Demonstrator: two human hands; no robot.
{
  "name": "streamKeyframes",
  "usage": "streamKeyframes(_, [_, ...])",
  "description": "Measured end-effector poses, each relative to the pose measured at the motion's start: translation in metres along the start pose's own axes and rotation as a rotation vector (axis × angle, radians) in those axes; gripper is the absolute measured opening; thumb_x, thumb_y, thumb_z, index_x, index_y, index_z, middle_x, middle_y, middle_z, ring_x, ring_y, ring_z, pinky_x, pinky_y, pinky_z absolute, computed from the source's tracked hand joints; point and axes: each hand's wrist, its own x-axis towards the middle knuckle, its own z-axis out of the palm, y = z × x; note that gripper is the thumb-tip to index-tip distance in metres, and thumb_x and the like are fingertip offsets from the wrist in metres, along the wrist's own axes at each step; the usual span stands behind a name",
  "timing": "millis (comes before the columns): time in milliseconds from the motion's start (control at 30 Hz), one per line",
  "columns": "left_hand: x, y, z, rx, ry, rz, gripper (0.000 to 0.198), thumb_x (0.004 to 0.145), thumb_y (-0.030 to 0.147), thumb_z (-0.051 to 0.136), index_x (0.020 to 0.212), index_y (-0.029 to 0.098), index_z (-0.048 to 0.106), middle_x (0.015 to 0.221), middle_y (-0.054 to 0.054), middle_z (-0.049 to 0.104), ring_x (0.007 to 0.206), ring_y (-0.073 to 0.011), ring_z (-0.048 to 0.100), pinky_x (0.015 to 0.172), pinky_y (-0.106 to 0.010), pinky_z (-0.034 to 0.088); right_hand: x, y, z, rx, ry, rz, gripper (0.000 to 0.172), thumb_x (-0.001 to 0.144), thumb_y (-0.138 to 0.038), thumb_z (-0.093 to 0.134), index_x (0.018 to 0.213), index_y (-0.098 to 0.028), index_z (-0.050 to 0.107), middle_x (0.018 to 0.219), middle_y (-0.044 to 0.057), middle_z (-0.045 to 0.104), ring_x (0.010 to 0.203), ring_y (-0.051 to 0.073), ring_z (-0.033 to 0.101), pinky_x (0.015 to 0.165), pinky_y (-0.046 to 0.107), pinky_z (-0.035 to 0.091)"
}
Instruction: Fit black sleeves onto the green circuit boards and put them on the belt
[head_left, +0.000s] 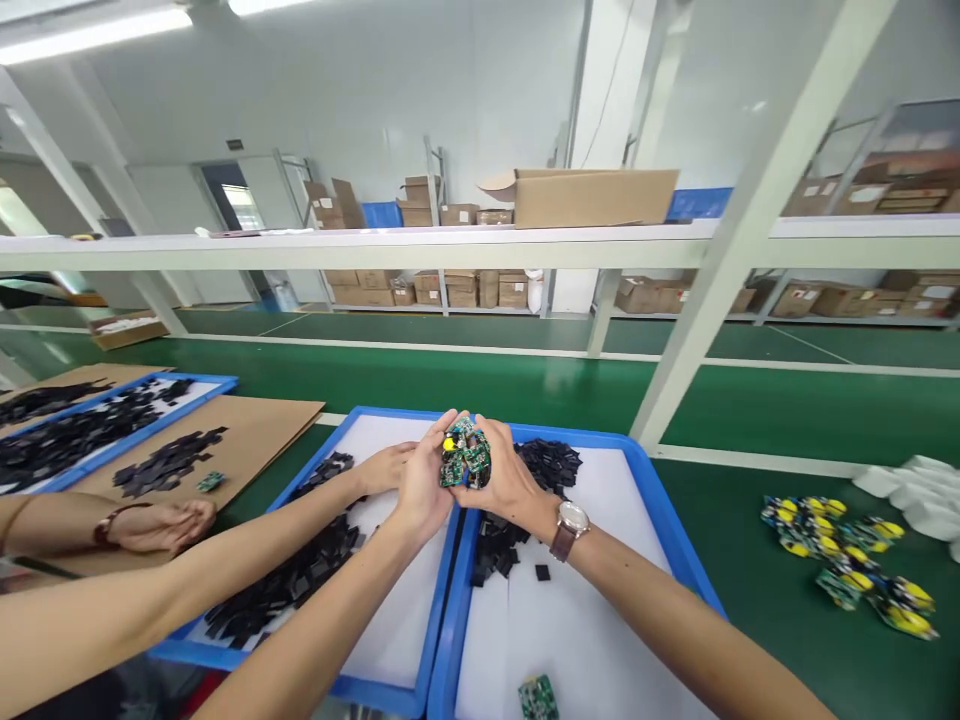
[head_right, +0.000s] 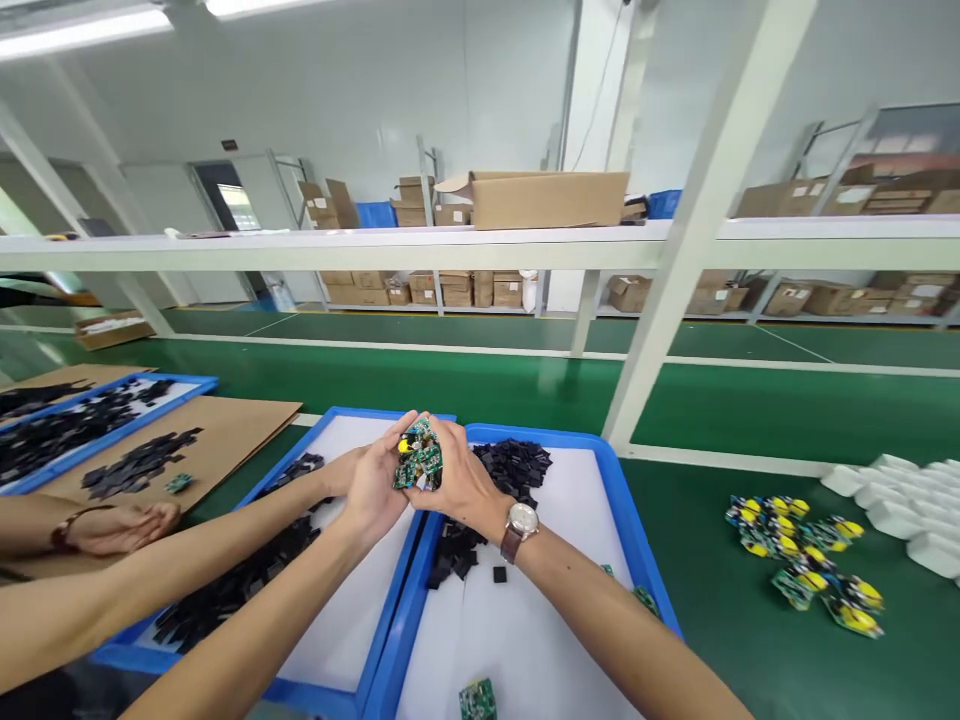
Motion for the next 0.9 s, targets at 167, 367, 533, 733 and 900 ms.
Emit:
streamKeyframes(167, [-0.003, -0.029, 0.058, 0.002, -0.129, -0.075, 0.040, 0.084, 0.023, 0.061, 0.120, 0.018, 0.076, 0.127, -0.008, 0.077, 0.125, -0.0296, 0.067, 0.108, -0.042, 0.053, -0.021, 0.003, -0.065, -0.150, 0.079, 0.046, 0.119, 0.072, -0.028, 0.088, 0.162, -0.021, 0.011, 0.149, 0.020, 0.042, 0.142, 0.036, 0.049, 0.116, 0.055, 0.051])
streamKeyframes(367, [-0.007, -0.085, 0.148, 0.040, -0.340, -0.275, 0.042, 0.080, 0.020, 0.065, 0.121, 0.017, 0.075, 0.111, -0.006, 0.080, 0.109, -0.0260, 0.072, 0.095, -0.036, 0.057, -0.073, 0.016, -0.165, -0.444, 0.176, 0.203, 0.124, 0.067, -0.039, 0.092, 0.161, -0.020, 0.014, 0.146, 0.018, 0.046, 0.142, 0.035, 0.048, 0.118, 0.053, 0.048])
streamKeyframes(533, [-0.026, -0.150, 0.212, 0.047, -0.495, -0.417, 0.041, 0.070, 0.012, 0.064, 0.109, 0.014, 0.079, 0.102, -0.007, 0.080, 0.098, -0.0243, 0.072, 0.087, -0.031, 0.057, -0.142, 0.015, -0.226, -0.643, 0.329, 0.295, 0.121, 0.067, -0.029, 0.091, 0.160, -0.022, 0.014, 0.143, 0.018, 0.046, 0.137, 0.037, 0.051, 0.114, 0.058, 0.051])
streamKeyframes(733, [-0.052, -0.203, 0.253, 0.016, -0.582, -0.506, 0.043, 0.065, 0.012, 0.059, 0.102, 0.017, 0.079, 0.102, -0.007, 0.081, 0.104, -0.0273, 0.073, 0.099, -0.039, 0.054, -0.198, 0.015, -0.260, -0.801, 0.495, 0.296, 0.115, 0.069, -0.026, 0.086, 0.159, -0.025, 0.014, 0.138, 0.017, 0.044, 0.131, 0.040, 0.051, 0.108, 0.067, 0.051])
streamKeyframes(900, [-0.057, -0.213, 0.262, -0.001, -0.624, -0.551, 0.045, 0.065, 0.014, 0.060, 0.105, 0.017, 0.078, 0.106, -0.007, 0.080, 0.108, -0.0279, 0.072, 0.101, -0.039, 0.053, -0.207, 0.015, -0.272, -0.864, 0.520, 0.290, 0.112, 0.069, -0.028, 0.085, 0.157, -0.027, 0.017, 0.137, 0.016, 0.046, 0.128, 0.040, 0.054, 0.106, 0.068, 0.052])
